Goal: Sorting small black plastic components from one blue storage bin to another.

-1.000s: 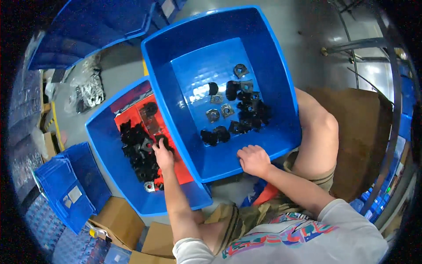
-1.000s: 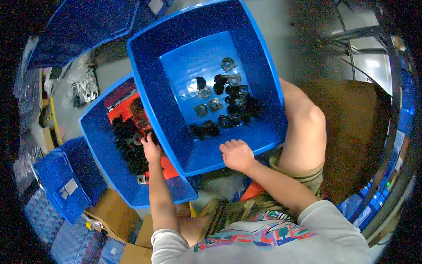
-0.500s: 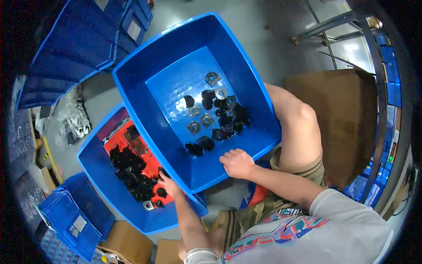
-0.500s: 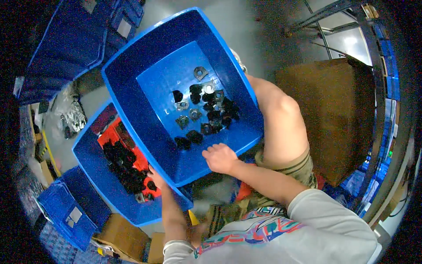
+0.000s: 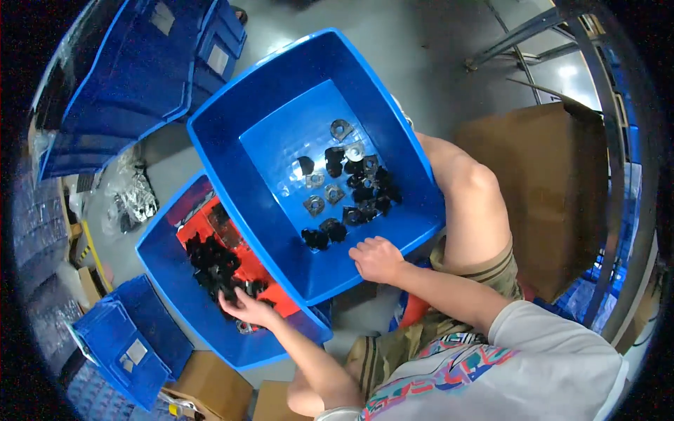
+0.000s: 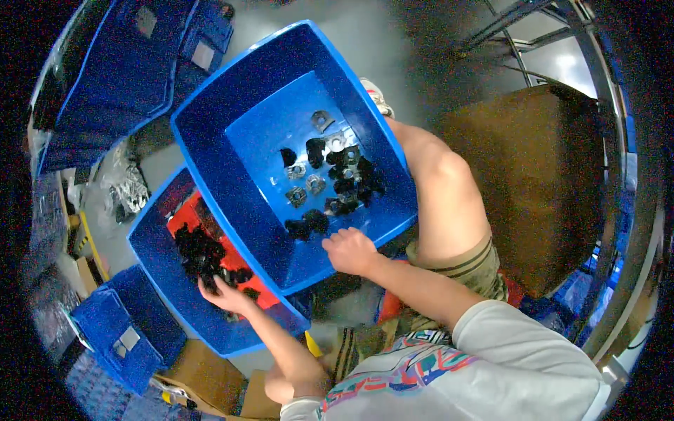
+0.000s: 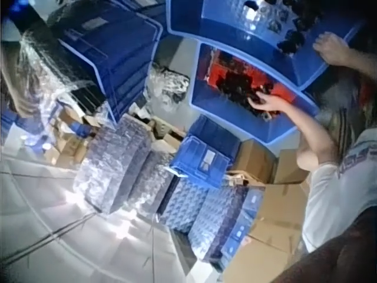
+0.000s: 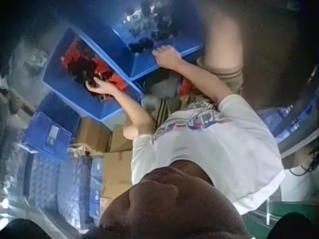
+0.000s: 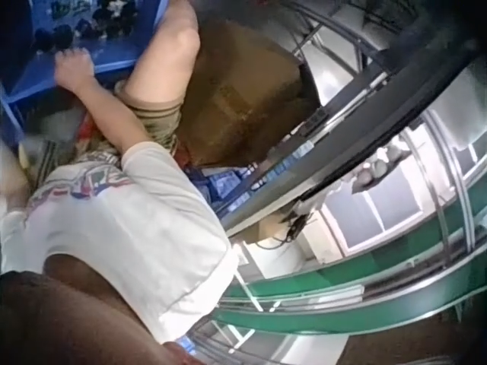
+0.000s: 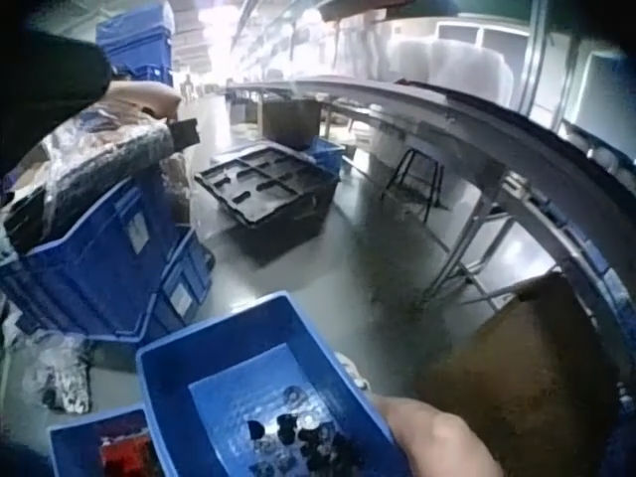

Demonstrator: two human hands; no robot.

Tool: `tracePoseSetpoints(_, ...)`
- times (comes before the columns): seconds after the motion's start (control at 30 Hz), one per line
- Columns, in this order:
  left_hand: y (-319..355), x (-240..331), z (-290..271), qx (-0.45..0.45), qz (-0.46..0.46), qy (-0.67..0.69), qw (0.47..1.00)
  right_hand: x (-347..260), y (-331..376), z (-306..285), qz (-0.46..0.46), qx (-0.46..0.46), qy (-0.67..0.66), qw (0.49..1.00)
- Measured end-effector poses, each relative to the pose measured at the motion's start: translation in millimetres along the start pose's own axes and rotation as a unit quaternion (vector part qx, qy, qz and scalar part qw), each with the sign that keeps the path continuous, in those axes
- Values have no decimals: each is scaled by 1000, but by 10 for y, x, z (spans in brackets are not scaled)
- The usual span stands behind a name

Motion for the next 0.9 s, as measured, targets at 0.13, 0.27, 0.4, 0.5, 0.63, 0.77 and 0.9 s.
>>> tracePoseSetpoints(0.13, 326, 761, 766, -143, 90, -22, 985, -9, -16, 111, 6, -47, 7, 999)
tracePoseSetpoints(0.27, 740, 857, 1500, -351, 129, -71, 925, -23, -27, 7, -18, 5, 7, 1000)
tracePoseSetpoints(0.4, 371, 659, 892, -175, 221, -71, 957, -94, -59, 65, -9, -37, 4, 999)
tracePoseSetpoints(0.5, -48, -176, 378, -63, 95, -95, 989, -70, -46, 37, -12, -35, 5, 999)
tracePoseSetpoints(0.63, -334, -1212, -32, -164, 99, -417, 889, -133, -53, 98, -6, -50, 13, 999)
tracePoseSetpoints(0.77, -360, -1461, 31, -227, 19, -527, 818, 3, -28, 27, -2, -35, 15, 999)
tracePoseSetpoints(0.9, -615, -1367, 384, -274, 178, -528, 784, 175, 15, 30, -13, -3, -10, 1000)
Point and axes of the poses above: each hand's wrist, its own y-axis away from the middle knuckle, its own z-axis out of the palm, x = y × z, the point moved 8 cm from there along -y, towards the middle knuckle, and after that the axes turned 3 degrees about -z, right-handed, at the moved point
